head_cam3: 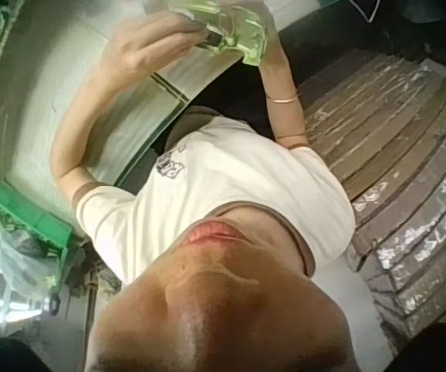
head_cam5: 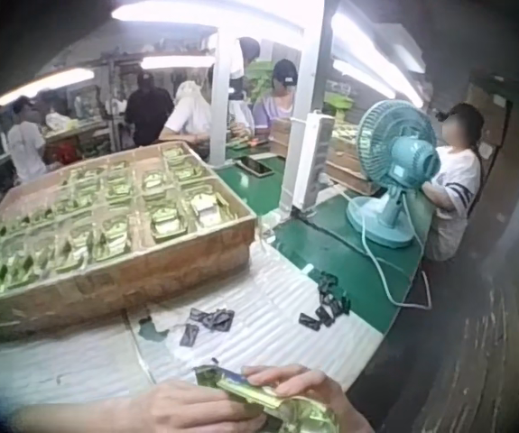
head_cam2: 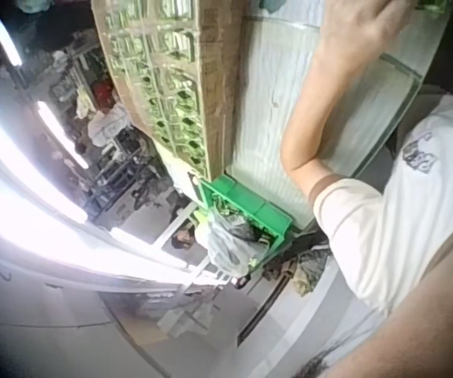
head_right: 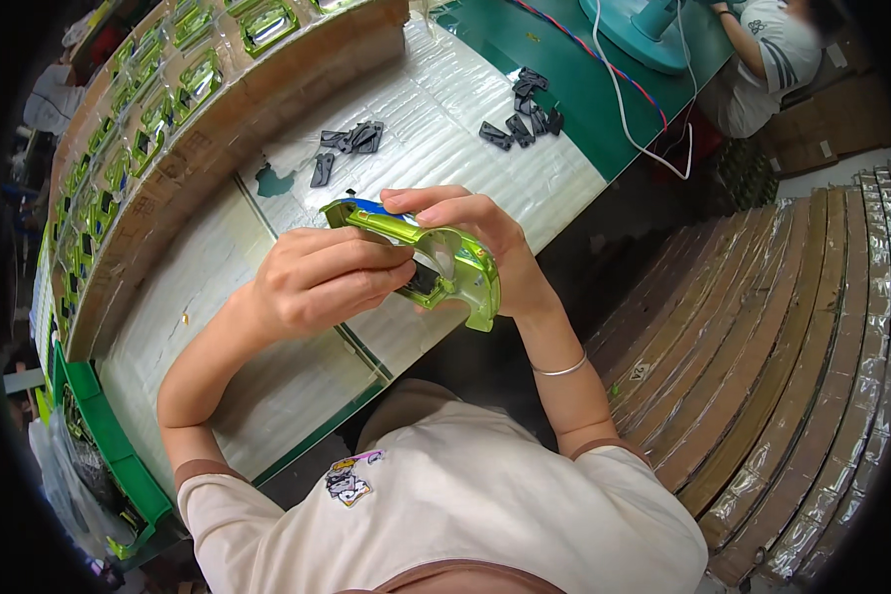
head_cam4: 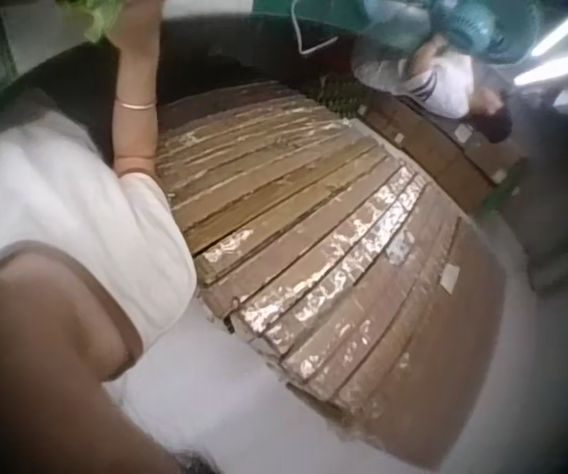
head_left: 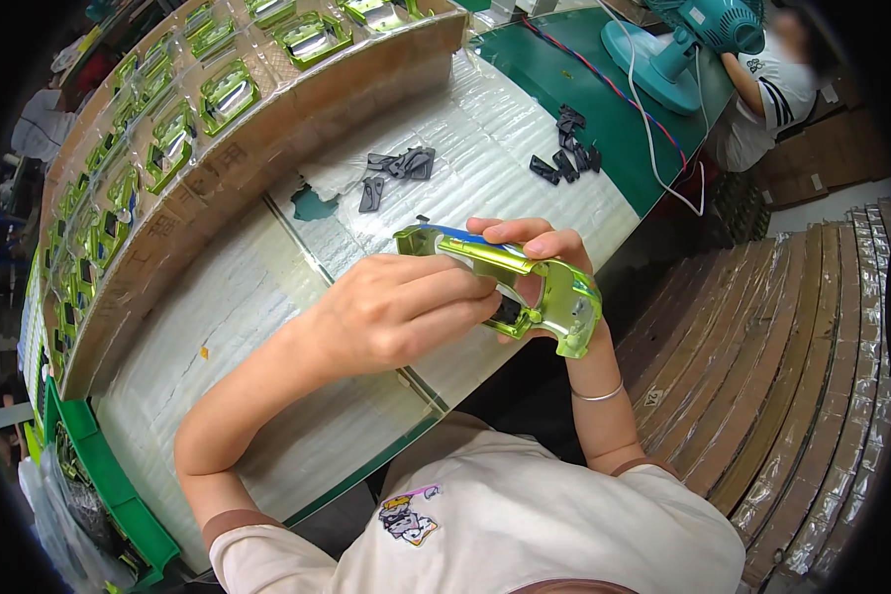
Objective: The person assembles small green toy cars by inserting black plastic components into the chassis. They pick up a car body, insert a part, and place the finished unit into a cardboard tray. The process is repeated continuously throughout the clip.
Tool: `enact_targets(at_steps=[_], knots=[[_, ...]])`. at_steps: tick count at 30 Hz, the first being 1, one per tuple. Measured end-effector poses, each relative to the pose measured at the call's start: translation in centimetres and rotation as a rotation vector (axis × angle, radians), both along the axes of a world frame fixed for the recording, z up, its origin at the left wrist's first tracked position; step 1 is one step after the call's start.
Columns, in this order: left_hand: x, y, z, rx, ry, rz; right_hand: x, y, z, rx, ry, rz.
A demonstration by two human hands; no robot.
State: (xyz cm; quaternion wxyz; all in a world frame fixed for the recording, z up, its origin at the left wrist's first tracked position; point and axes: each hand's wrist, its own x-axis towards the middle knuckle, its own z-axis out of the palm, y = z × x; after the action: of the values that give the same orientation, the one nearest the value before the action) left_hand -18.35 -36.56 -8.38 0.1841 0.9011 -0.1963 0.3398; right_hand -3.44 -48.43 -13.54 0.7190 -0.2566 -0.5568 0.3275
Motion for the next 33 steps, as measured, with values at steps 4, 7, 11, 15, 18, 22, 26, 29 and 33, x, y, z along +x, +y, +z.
enact_targets(at_steps=[4, 7, 11, 15, 18, 22, 26, 29, 33], knots=[[0.1, 0.4, 0.6, 0.028, -0.151, 0.090, -0.2, -0.1, 0.5, -0.167, 0.083, -0.093], [0.4, 1.9, 1.3, 0.247, -0.316, 0.286, -0.6, -0.9, 0.5, -0.452, 0.295, -0.110], [0.6, 1.6, 0.3, 0.279, -0.124, 0.309, -0.8, -0.8, 1.4, -0.550, 0.277, -0.096], [0.6, 1.2, -0.1, 0.224, -0.019, 0.296, -0.9, -0.8, 1.3, -0.576, 0.225, -0.144], [0.5, 0.7, 0.0, 0.112, 0.020, 0.334, -0.8, -0.8, 1.3, -0.589, 0.184, -0.159], [0.5, 0.7, -0.1, -0.120, 0.082, 0.352, -0.9, -0.7, 1.3, -0.582, 0.178, -0.158], [0.9, -0.1, 0.8, -0.467, 0.204, 0.451, -1.1, -0.5, 1.3, -0.569, 0.145, -0.192], [1.0, -0.2, 1.1, -0.599, 0.261, 0.456, -1.2, -0.4, 1.5, -0.571, 0.151, -0.213], [1.2, -0.7, 0.0, -0.745, 0.189, 0.451, -1.2, -0.4, 1.5, -0.572, 0.163, -0.214]])
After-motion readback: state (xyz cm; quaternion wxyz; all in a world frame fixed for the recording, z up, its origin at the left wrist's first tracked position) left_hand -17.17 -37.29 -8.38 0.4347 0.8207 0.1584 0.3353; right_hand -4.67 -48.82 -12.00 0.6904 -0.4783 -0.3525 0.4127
